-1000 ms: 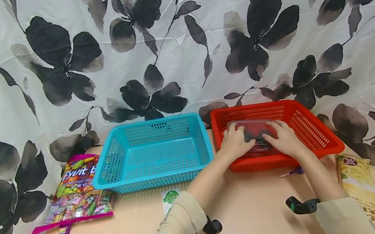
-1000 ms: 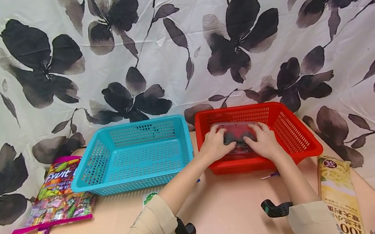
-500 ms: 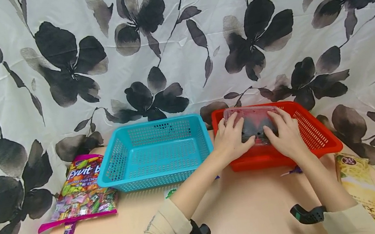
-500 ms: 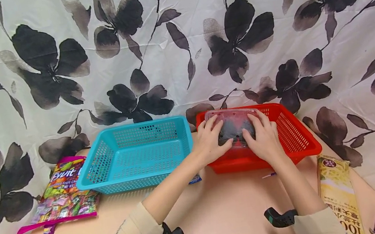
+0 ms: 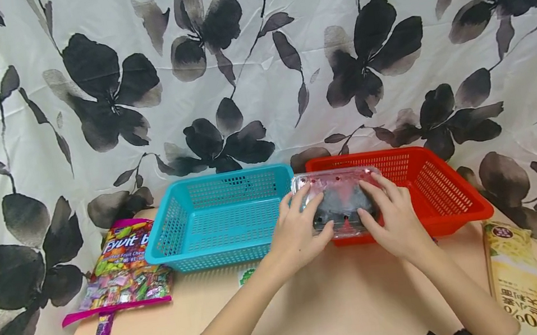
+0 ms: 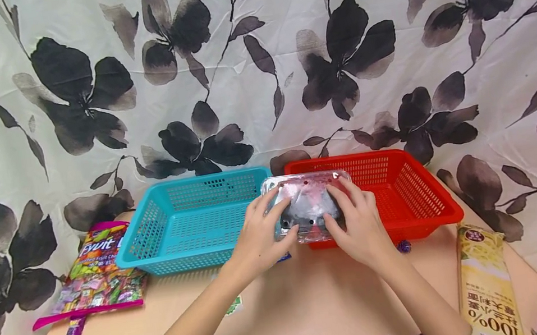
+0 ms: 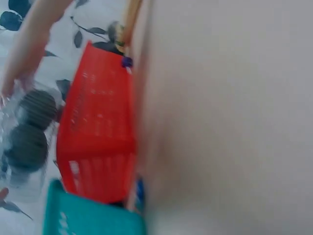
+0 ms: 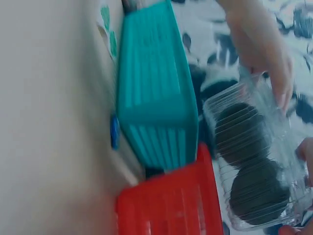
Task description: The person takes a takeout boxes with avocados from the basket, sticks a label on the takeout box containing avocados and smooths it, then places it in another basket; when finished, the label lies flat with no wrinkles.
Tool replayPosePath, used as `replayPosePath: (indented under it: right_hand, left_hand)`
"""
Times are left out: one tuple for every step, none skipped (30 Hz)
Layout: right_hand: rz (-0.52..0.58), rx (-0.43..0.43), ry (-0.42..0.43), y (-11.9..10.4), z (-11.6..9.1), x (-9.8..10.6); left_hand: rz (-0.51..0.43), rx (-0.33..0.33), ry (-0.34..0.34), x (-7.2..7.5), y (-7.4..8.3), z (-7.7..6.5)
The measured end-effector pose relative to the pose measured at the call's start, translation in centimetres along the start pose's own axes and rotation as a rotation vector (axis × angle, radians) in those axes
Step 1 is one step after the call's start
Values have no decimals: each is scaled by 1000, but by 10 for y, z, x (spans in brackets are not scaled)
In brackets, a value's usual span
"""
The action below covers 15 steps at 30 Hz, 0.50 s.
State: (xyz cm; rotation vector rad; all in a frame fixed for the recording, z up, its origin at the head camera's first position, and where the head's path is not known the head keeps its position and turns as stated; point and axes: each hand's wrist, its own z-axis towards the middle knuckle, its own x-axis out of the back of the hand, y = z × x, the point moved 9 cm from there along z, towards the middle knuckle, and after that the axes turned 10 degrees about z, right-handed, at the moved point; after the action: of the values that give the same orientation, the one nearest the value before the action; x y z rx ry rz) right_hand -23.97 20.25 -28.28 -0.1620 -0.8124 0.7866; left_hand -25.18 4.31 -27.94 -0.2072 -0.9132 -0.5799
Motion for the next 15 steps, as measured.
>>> replayPosePath:
  right_hand:
    - [6,8,-2,-5,-2,-3]
    - [9,16,-6,-10,-4,-6]
    - [12,17,-13,-15,-6,-9]
    - [20,17,-20,-20,-9,-12]
    - [27,21,-27,-25,-11,-15]
    - [36,23,-33,-29,-13,-18]
    - [42,26,-39,-33,-16,-20]
    - [47,32,-46,-38,-18,-22]
    - [54,39,-51,-42,-21,-24]
    - [61,46,-55,-46,-23,-26]
    - [67,51,-60,-49,-26,-28]
    - [71,55,-67,-52,-29,-30]
    - [73,60,-73,-55,-32,-33]
    - [79,65,-78,-58,-35,-35]
    - [84,63,-83,-61,-38,-37]
  left_hand:
    - [8,-9,8,2,-3,-8]
    - [13,-15,15,5,-7,-16]
    - [18,-21,24,8,-10,-23]
    - [19,-24,31,11,-13,-31]
    - [20,-27,39,15,-16,-38]
    - [18,-32,48,19,-18,-45]
    - [16,-35,58,23,-19,-52]
    - [8,-41,68,27,-21,-58]
    - [1,-46,77,31,-23,-64]
    - [-3,-53,82,34,-24,-70]
    - [-5,-62,86,37,-25,-76]
    - [-8,-72,87,39,-27,-81]
    - [-12,-78,84,41,-28,-86]
    - [-13,-86,80,42,-29,-91]
    - [-16,-90,78,44,-30,-96]
